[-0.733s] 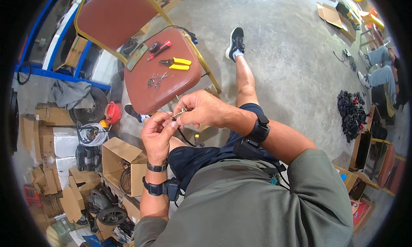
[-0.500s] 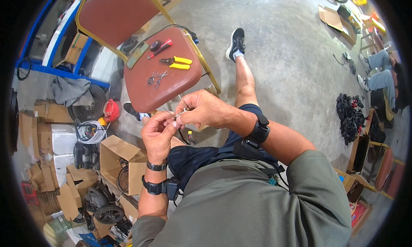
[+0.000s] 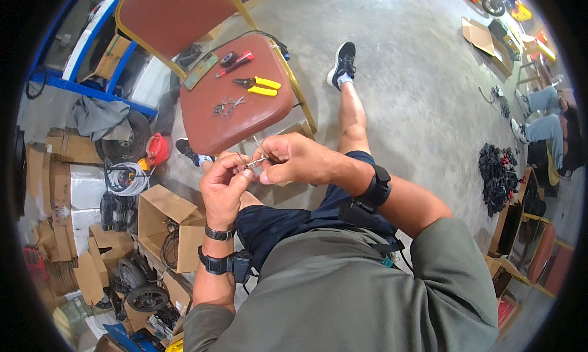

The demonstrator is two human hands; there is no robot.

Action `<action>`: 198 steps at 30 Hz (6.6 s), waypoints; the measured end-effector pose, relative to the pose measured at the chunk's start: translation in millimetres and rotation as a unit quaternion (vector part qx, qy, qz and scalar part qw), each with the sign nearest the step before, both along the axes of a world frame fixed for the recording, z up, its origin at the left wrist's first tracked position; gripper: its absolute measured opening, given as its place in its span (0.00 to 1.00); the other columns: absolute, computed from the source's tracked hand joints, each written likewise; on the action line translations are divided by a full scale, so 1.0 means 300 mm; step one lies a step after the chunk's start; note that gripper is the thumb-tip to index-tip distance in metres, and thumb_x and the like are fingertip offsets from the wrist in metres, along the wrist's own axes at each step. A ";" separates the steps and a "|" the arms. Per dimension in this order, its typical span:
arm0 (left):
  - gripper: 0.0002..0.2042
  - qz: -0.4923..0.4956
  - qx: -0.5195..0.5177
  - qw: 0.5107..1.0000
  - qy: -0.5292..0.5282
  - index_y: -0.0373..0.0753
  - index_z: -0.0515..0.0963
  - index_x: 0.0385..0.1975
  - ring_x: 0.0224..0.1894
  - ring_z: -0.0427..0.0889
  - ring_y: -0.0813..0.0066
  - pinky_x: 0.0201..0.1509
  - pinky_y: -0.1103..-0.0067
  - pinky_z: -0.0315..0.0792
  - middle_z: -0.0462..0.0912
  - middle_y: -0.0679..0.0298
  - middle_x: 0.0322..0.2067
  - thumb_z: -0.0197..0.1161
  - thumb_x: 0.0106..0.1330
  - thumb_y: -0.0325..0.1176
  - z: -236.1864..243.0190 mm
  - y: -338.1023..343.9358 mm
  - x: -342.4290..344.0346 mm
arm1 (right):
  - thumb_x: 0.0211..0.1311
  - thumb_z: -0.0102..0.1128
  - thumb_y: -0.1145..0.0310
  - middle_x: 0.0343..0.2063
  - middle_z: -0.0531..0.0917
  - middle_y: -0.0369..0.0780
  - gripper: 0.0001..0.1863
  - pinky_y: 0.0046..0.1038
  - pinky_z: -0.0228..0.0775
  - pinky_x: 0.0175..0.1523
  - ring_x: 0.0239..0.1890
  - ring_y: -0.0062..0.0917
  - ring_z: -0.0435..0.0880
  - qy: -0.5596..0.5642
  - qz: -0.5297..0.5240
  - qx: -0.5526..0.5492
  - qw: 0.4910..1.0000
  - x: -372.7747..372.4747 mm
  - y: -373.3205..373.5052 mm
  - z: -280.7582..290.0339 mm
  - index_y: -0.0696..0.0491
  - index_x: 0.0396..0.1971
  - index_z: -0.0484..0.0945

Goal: Repairing motorcycle wiring by stripping and taping electrical wires.

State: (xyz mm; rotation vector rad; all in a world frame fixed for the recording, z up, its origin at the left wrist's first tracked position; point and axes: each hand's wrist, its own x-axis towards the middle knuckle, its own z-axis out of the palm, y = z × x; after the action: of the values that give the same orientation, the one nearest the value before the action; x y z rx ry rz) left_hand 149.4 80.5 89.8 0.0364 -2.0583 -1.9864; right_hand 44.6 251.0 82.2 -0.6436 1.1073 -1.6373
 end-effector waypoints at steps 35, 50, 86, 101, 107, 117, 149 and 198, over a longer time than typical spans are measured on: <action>0.08 0.069 -0.068 0.993 0.066 0.32 0.80 0.33 0.30 0.72 0.82 0.32 0.85 0.66 0.78 0.65 0.30 0.67 0.53 0.17 -0.025 0.026 0.012 | 0.63 0.56 0.70 0.23 0.76 0.32 0.07 0.19 0.68 0.30 0.25 0.13 0.74 0.095 -0.167 0.002 0.981 0.065 -0.034 -0.025 0.58 0.32 0.77; 0.03 0.094 0.212 0.971 -0.064 0.33 0.75 0.28 0.20 0.70 0.83 0.25 0.86 0.66 0.75 0.67 0.20 0.54 0.61 0.21 -0.026 0.065 0.002 | 0.55 0.60 0.78 0.24 0.78 0.40 0.03 0.28 0.69 0.31 0.26 0.30 0.79 0.445 -0.285 -0.053 0.847 0.089 -0.061 -0.070 0.58 0.30 0.75; 0.03 0.062 -0.133 0.988 0.040 0.28 0.78 0.34 0.27 0.79 0.79 0.27 0.85 0.74 0.79 0.61 0.31 0.61 0.62 0.21 -0.017 0.006 -0.013 | 0.65 0.54 0.68 0.19 0.74 0.32 0.09 0.16 0.61 0.22 0.17 0.12 0.70 0.018 -0.150 0.018 0.988 0.021 -0.067 -0.026 0.58 0.30 0.76; 0.04 0.010 0.166 0.984 -0.063 0.31 0.76 0.34 0.25 0.77 0.79 0.32 0.83 0.73 0.79 0.62 0.25 0.58 0.65 0.24 -0.013 0.001 0.027 | 0.61 0.57 0.75 0.29 0.80 0.35 0.09 0.22 0.70 0.39 0.33 0.14 0.75 0.169 -0.109 -0.008 0.979 0.004 -0.016 -0.061 0.61 0.40 0.77; 0.06 0.028 0.157 0.983 -0.085 0.31 0.76 0.39 0.24 0.76 0.76 0.30 0.81 0.72 0.79 0.60 0.25 0.58 0.64 0.25 -0.013 0.002 0.044 | 0.60 0.59 0.74 0.27 0.80 0.35 0.09 0.22 0.70 0.38 0.32 0.15 0.76 0.204 -0.110 0.009 0.973 0.005 -0.019 -0.060 0.60 0.39 0.77; 0.03 0.096 0.111 0.982 -0.115 0.32 0.78 0.33 0.25 0.77 0.78 0.29 0.82 0.71 0.79 0.62 0.23 0.60 0.62 0.24 -0.024 0.020 0.035 | 0.59 0.61 0.74 0.27 0.81 0.35 0.08 0.20 0.70 0.36 0.31 0.15 0.77 0.201 -0.134 0.014 0.970 0.030 -0.032 -0.090 0.59 0.37 0.78; 0.08 0.137 0.030 0.987 -0.073 0.31 0.78 0.40 0.27 0.77 0.85 0.28 0.87 0.73 0.81 0.65 0.30 0.65 0.61 0.23 -0.037 0.045 0.050 | 0.59 0.60 0.75 0.24 0.80 0.35 0.06 0.19 0.71 0.32 0.27 0.14 0.77 0.110 -0.104 0.022 0.988 0.035 -0.036 -0.067 0.60 0.34 0.77; 0.05 0.074 0.180 0.975 -0.110 0.30 0.78 0.36 0.22 0.76 0.79 0.23 0.86 0.68 0.82 0.58 0.27 0.60 0.62 0.23 -0.079 0.007 0.029 | 0.62 0.58 0.72 0.25 0.80 0.36 0.07 0.20 0.75 0.31 0.25 0.16 0.79 0.082 -0.088 0.057 0.991 0.026 -0.037 -0.101 0.60 0.35 0.78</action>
State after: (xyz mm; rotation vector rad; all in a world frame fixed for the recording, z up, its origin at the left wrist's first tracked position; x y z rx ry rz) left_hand 157.9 82.6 66.1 0.4878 -1.7219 -2.3164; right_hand 52.5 239.9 52.0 -0.6291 1.4012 -1.6785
